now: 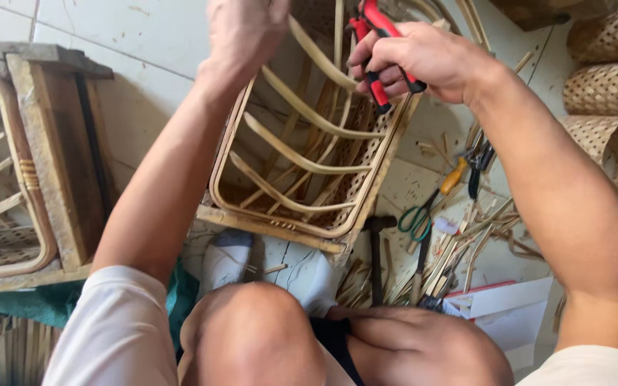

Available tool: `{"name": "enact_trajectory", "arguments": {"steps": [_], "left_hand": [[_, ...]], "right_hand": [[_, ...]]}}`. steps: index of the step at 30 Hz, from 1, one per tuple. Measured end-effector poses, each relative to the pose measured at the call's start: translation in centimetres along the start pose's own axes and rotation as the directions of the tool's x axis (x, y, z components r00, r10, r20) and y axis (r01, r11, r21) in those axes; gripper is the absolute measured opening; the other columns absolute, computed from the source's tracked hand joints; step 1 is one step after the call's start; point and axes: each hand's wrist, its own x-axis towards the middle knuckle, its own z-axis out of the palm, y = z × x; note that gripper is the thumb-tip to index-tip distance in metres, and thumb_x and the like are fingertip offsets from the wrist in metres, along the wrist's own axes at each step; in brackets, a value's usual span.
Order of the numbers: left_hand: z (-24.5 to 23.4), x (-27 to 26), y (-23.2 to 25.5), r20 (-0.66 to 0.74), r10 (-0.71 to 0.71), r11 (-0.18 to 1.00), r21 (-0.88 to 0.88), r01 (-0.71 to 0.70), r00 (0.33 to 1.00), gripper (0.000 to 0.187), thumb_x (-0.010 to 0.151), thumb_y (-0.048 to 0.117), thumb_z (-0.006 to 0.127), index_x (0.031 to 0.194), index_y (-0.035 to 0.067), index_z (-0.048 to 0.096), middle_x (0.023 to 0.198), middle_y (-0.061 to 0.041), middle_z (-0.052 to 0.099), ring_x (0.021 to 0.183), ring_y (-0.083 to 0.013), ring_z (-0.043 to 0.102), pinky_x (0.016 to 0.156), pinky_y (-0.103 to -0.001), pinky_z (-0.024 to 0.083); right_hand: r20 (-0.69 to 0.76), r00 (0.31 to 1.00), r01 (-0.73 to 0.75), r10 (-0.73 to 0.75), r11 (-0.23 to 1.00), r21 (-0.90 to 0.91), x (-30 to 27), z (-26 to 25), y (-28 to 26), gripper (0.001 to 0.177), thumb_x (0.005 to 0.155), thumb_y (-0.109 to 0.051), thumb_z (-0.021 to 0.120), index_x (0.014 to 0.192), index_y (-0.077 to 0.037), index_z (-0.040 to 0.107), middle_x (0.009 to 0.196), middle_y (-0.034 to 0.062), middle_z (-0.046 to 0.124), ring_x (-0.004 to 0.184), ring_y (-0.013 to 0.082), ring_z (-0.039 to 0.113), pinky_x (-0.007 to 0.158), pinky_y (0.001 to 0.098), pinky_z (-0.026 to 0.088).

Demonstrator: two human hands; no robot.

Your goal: The person is weaving a rectangular bamboo basket. They insert thin bamboo strips into the frame, use a hammer to secure them, trim excess with pliers, and apply glue to the joints.

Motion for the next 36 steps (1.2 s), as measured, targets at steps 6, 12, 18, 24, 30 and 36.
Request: {"name": "enact_trajectory", "arguments": {"steps": [6, 12, 18, 24, 30, 36], "left_hand": [[4.3, 2.8, -1.0, -0.423, 0.206, 0.976, 0.026, -0.216, 0.882, 0.039, 0.082, 0.01, 0.082, 0.114, 0.001, 0.063, 0.109, -0.022, 0.068, 0.106, -0.0441, 0.063, 0.091, -0.052, 0.05], [3.6, 2.9, -0.2, -0.34, 0.1, 0.994, -0.015, -0.112, 0.935, 0.057, 0.077, 0.007, 0.082, 0.125, -0.005, 0.054, 0.108, -0.025, 0.068, 0.096, -0.0428, 0.068, 0.085, -0.052, 0.051], [3.8, 2.6, -0.2, -0.333, 0.078, 0.995, -0.04, -0.097, 0.94, 0.059, 0.079, 0.008, 0.082, 0.13, -0.003, 0.054, 0.106, -0.023, 0.07, 0.095, -0.0417, 0.069, 0.083, -0.053, 0.051], [4.4, 3.0, -0.4, -0.359, 0.067, 0.992, -0.077, -0.101, 0.931, 0.063, 0.08, 0.005, 0.077, 0.136, -0.005, 0.05, 0.111, -0.023, 0.071, 0.096, -0.0415, 0.072, 0.085, -0.051, 0.056], [4.8, 3.1, -0.6, -0.322, 0.062, 0.988, -0.115, -0.104, 0.945, 0.066, 0.08, 0.006, 0.078, 0.138, -0.005, 0.049, 0.116, -0.022, 0.071, 0.099, -0.042, 0.071, 0.087, -0.05, 0.057], [4.3, 2.6, -0.4, -0.377, 0.114, 0.977, -0.123, -0.172, 0.919, 0.074, 0.077, 0.006, 0.079, 0.142, -0.004, 0.046, 0.118, -0.022, 0.07, 0.099, -0.0413, 0.071, 0.087, -0.049, 0.057]], "right_hand": [[0.123, 0.97, -0.211, 0.21, 0.977, -0.001, 3.1, -0.6, -2.9, 0.036, 0.088, -0.016, 0.055, 0.118, -0.004, 0.069, 0.104, 0.014, 0.076, 0.092, 0.021, 0.077, 0.077, 0.0326, 0.062], [0.073, 0.964, -0.252, 0.256, 0.965, -0.068, 4.4, 0.7, -4.7, 0.04, 0.087, -0.025, 0.058, 0.119, -0.004, 0.07, 0.103, 0.0122, 0.076, 0.09, 0.0224, 0.078, 0.081, 0.038, 0.063], [0.047, 0.959, -0.28, 0.279, 0.96, 0.0, 4.4, 2.3, -4.5, 0.044, 0.087, -0.026, 0.057, 0.123, -0.005, 0.069, 0.105, 0.0118, 0.074, 0.095, 0.0218, 0.076, 0.085, 0.0399, 0.061], [0.049, 0.94, -0.341, 0.338, 0.937, 0.078, 5.4, 3.0, -5.6, 0.044, 0.088, -0.029, 0.056, 0.124, -0.005, 0.067, 0.105, 0.0145, 0.073, 0.095, 0.024, 0.075, 0.087, 0.0419, 0.062], [-0.04, 0.948, -0.314, 0.315, 0.949, 0.008, 6.6, 3.8, -4.1, 0.039, 0.084, -0.022, 0.053, 0.114, -0.001, 0.069, 0.099, 0.015, 0.07, 0.088, 0.0258, 0.072, 0.076, 0.0403, 0.059], [-0.054, 0.947, -0.32, 0.318, 0.946, -0.045, 7.1, 2.8, -3.8, 0.026, 0.083, -0.021, 0.055, 0.095, 0.001, 0.063, 0.092, 0.0164, 0.07, 0.078, 0.028, 0.073, 0.072, 0.0406, 0.058]]}}
